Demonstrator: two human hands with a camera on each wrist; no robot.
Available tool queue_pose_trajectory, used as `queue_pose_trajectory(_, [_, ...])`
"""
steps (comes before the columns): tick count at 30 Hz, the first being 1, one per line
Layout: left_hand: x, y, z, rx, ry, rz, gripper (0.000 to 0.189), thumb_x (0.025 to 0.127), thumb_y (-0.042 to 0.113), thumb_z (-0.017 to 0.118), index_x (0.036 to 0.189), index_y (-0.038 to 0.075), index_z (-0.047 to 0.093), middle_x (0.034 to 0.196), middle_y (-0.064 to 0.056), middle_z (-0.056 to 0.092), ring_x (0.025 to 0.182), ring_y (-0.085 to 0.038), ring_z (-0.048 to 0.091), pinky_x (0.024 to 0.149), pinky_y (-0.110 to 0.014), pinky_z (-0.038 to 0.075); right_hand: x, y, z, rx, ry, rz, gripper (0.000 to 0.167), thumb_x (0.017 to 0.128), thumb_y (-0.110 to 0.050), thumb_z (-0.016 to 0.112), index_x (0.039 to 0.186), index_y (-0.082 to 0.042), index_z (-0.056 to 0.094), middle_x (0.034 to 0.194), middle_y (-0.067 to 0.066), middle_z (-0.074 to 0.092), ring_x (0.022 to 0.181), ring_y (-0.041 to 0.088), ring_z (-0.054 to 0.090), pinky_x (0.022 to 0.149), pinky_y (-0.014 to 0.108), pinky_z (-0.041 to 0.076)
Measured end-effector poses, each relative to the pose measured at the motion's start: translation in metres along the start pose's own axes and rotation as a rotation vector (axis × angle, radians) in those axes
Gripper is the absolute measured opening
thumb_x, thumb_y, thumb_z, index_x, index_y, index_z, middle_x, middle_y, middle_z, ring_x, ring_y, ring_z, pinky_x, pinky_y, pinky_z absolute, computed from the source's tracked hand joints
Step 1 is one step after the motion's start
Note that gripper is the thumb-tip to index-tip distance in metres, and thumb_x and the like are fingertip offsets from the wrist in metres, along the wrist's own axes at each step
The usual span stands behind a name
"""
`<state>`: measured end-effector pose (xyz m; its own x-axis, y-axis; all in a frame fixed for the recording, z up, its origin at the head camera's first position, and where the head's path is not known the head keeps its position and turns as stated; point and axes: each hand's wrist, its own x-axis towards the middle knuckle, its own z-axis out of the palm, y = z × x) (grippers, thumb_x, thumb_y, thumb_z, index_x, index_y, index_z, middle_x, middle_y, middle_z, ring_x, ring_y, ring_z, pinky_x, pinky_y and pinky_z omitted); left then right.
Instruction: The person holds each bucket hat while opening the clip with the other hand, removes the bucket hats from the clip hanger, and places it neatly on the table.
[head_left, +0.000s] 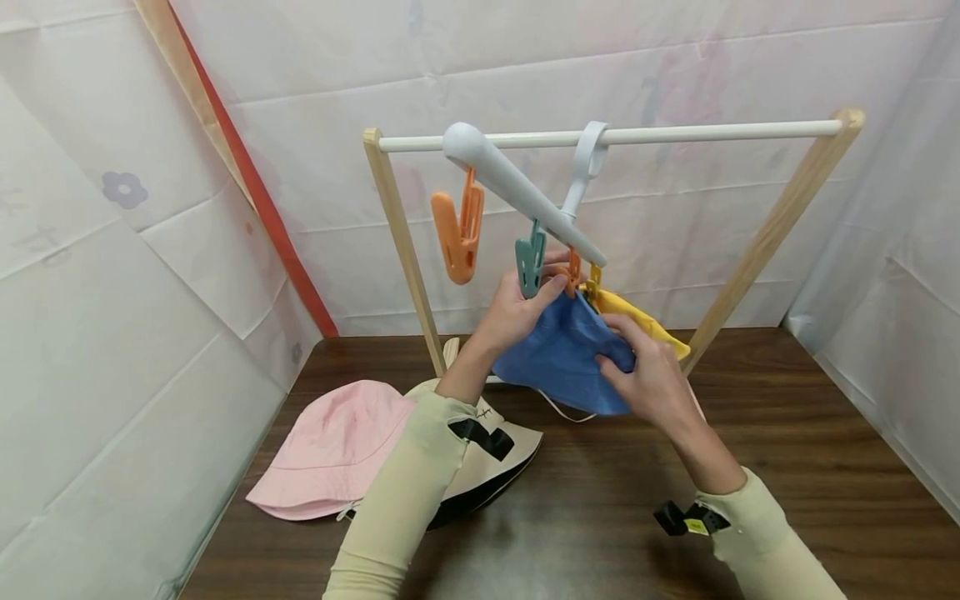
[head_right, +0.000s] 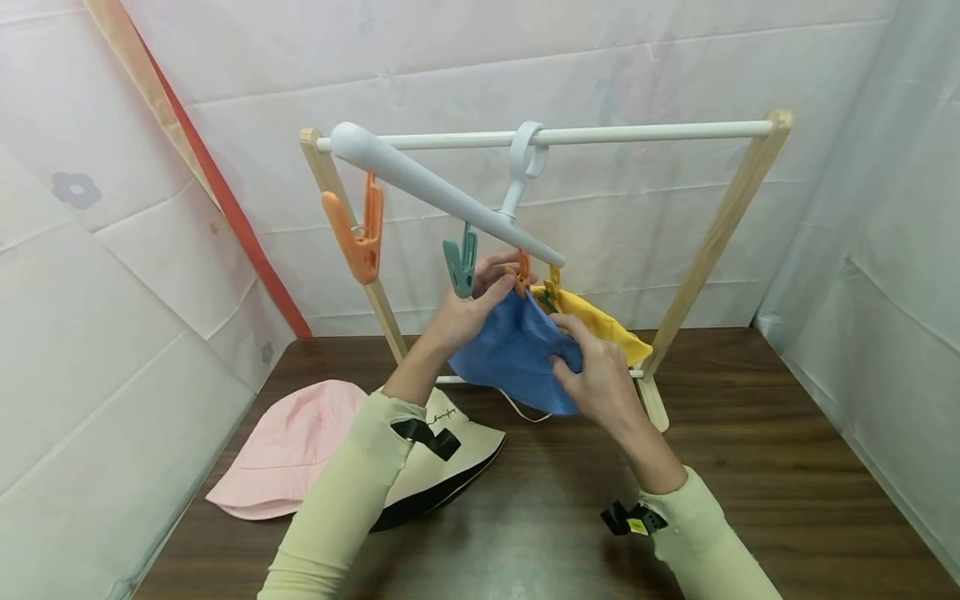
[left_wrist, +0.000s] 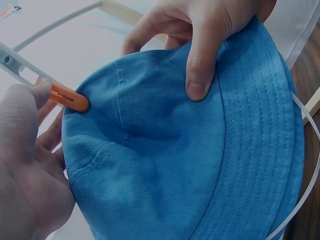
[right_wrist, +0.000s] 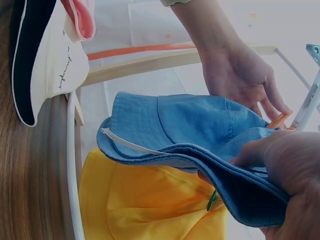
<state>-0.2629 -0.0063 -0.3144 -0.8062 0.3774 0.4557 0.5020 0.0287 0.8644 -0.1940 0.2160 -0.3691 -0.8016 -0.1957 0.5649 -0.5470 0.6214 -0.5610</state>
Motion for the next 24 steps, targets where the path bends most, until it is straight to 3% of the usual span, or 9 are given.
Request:
queue_pose_trajectory(5, [-0.0001,-0.0008,-0.0001,0.015,0.001,-0.009,0.045,0.117,0.007,0.056,0.16,-0.005,0.055,0.152,-0.032,0.067,0.143,-0.046,0.065,0.13,-0.052,0.049,-0.0001,-0.0001,0.0003,0.011,0.004,0.008,0.049,0.094,0.008,0.079,0.141,-0.004,0.068,0.128,0.032,0.08,0.113,0.053,0.079,0.093,0.07,0.063])
queue_pose_trajectory(11, [0.0011,-0.0017,-0.0012,0.047,-0.01,-0.019,0.046,0.118,0.011,0.055,0.161,-0.003,0.054,0.148,-0.031,0.07,0.142,-0.044,0.067,0.132,-0.052,0.047,-0.0003,0.0004,0.0,0.023,0.013,-0.004,0.049,0.094,0.009,0.079,0.14,-0.003,0.069,0.127,0.032,0.08,0.113,0.053,0.08,0.093,0.07,0.063])
queue_pose_trajectory(17, [0.0037,0.0,-0.0021,0.0,-0.025,0.002,0.046,0.116,0.003,0.055,0.16,-0.009,0.052,0.148,-0.036,0.068,0.144,-0.048,0.066,0.132,-0.049,0.048,-0.0008,0.0007,0.0002,0.022,0.032,-0.023,0.048,0.092,0.009,0.08,0.138,-0.003,0.069,0.124,0.031,0.082,0.11,0.052,0.081,0.091,0.069,0.064])
queue_pose_trajectory(24, [0.0064,-0.0016,-0.0061,-0.057,-0.041,-0.021,0.044,0.115,0.001,0.055,0.159,-0.007,0.054,0.149,-0.036,0.066,0.143,-0.049,0.066,0.134,-0.044,0.046,-0.0009,0.0008,-0.0001,0.026,0.042,-0.033,0.049,0.092,0.01,0.08,0.138,-0.003,0.07,0.123,0.031,0.082,0.11,0.05,0.081,0.09,0.068,0.064])
